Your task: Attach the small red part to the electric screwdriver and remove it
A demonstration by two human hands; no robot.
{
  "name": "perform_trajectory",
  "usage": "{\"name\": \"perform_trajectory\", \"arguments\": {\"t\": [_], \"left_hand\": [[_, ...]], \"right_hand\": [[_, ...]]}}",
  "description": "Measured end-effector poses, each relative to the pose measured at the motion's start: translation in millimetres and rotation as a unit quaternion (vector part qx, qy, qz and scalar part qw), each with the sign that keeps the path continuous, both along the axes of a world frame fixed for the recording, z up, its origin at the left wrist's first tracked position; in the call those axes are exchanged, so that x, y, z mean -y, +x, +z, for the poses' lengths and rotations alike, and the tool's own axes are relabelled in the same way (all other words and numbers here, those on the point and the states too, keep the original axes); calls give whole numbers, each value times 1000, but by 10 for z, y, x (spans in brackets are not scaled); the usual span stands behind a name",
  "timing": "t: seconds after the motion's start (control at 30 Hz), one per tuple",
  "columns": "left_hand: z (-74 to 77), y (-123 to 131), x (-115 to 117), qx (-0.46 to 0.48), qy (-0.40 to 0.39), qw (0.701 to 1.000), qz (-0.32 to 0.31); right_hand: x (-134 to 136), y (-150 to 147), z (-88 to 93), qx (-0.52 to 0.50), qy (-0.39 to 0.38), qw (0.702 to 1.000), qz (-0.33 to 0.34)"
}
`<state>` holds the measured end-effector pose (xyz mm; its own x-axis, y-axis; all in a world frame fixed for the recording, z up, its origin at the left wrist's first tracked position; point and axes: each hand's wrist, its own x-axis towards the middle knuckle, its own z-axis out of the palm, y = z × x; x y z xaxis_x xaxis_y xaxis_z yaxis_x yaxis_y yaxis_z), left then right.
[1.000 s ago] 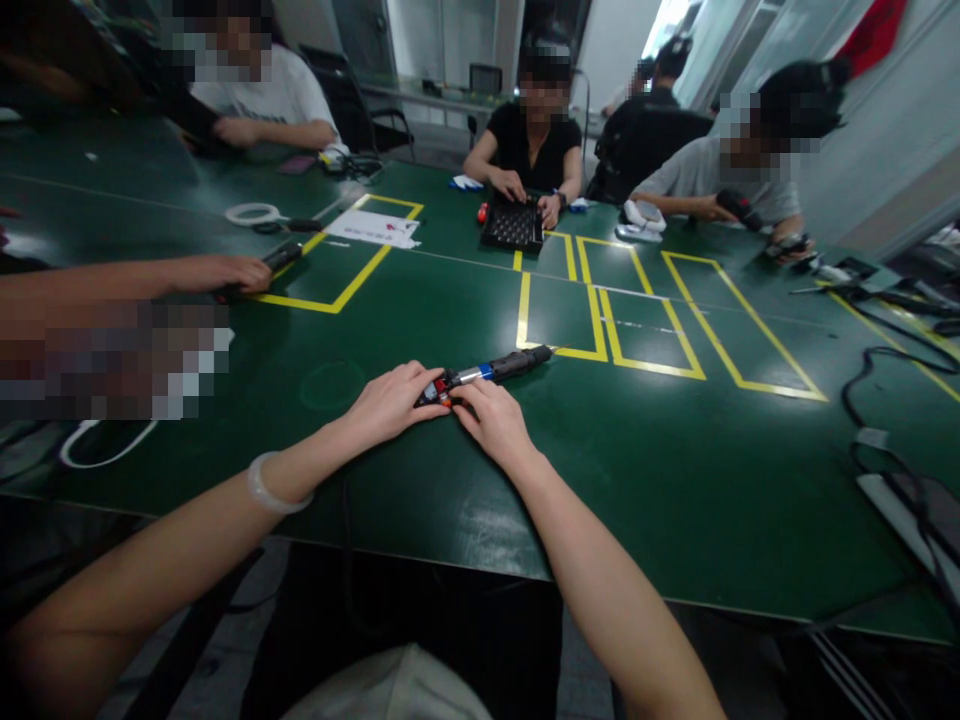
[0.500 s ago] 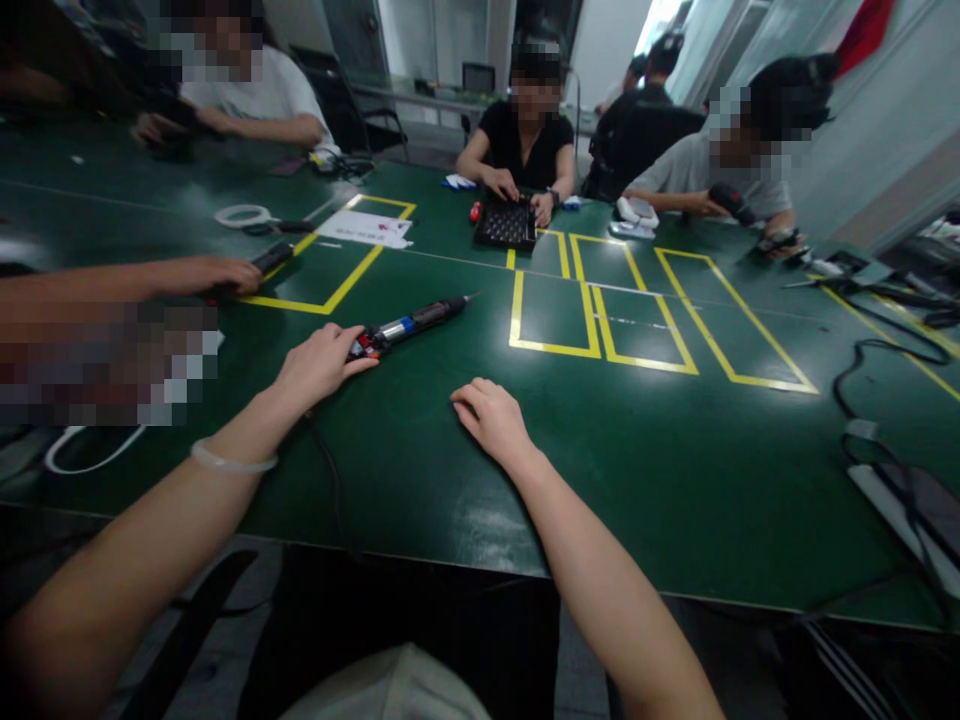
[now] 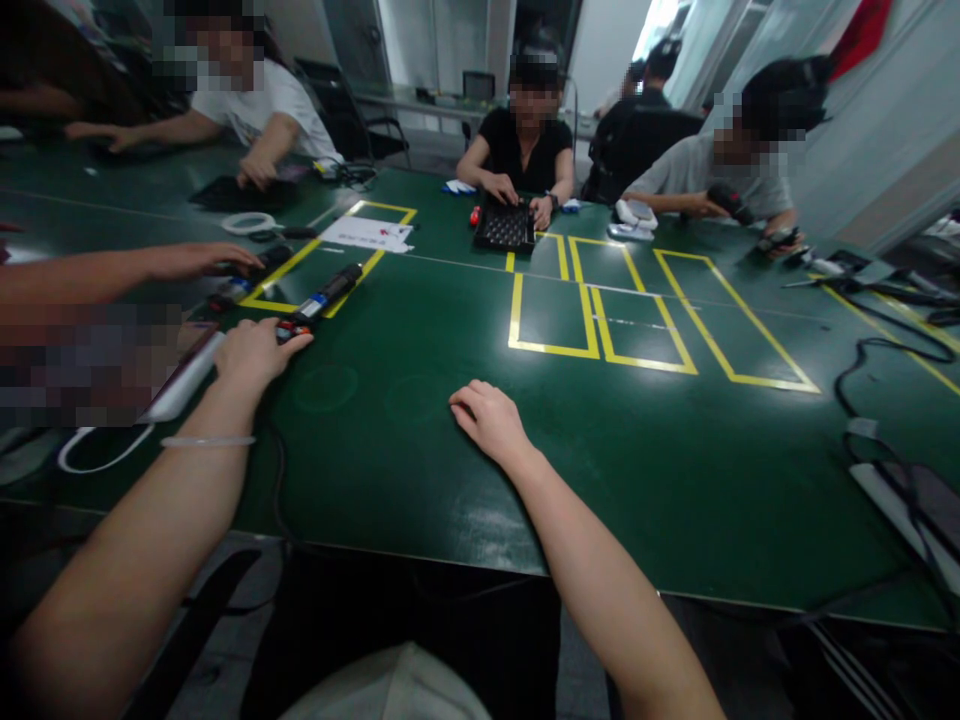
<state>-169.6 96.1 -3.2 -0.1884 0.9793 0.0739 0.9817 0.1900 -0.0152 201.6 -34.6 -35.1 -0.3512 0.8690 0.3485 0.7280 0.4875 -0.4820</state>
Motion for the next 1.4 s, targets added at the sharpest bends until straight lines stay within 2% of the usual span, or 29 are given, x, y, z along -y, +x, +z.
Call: {"name": "perform_trajectory", "arguments": {"t": [0.13,0.23,0.33,0.47,0.6,0.7,0.77,0.83,0.87,0.97,1.03,1.13,1.23,1.3,1.4], "left_hand": [[2,-11,41,-9,51,999,-13],[24,26,81,-11,103,992,-69],[35,65,79,0,122,986,-111],[-18,61,21,41,124,985,-111],[-85,16,-40,76,169,976,-113],[-65,62,-53,96,205,967,-117],[-15,190,-19,153,208,956,-139],[50,404,70,263,166,932,-187],[82,534,135,328,121,909,-225],[163,935,386,458,-24,820,-342],[187,1147,552,495,-82,777,-379],[166,1327,729,514,-159,731,-420],[109,1381,804,505,-211,702,-456],[76,1389,810,502,-224,696,-462],[46,1398,787,521,-212,703,-435]], "right_hand": [[-7,-8,-8,3,-7,1000,1],[-11,-13,-18,4,-9,1000,3],[-8,-15,-19,6,-13,1000,3],[0,-18,-12,10,-22,1000,2],[0,-23,-2,8,-24,1000,5],[-4,-27,4,-1,-27,1000,5],[-10,-34,3,-15,-28,999,7],[-18,-46,-6,-42,-33,999,10],[-24,-55,-12,-64,-38,997,13],[-38,-97,-39,-167,-83,982,22],[-43,-134,-57,-264,-146,953,34],[-34,-200,-63,-390,-238,887,74],[-7,-262,-39,-439,-285,845,109],[10,-290,-20,-449,-292,835,122],[17,-300,-12,-460,-286,833,114]]}}
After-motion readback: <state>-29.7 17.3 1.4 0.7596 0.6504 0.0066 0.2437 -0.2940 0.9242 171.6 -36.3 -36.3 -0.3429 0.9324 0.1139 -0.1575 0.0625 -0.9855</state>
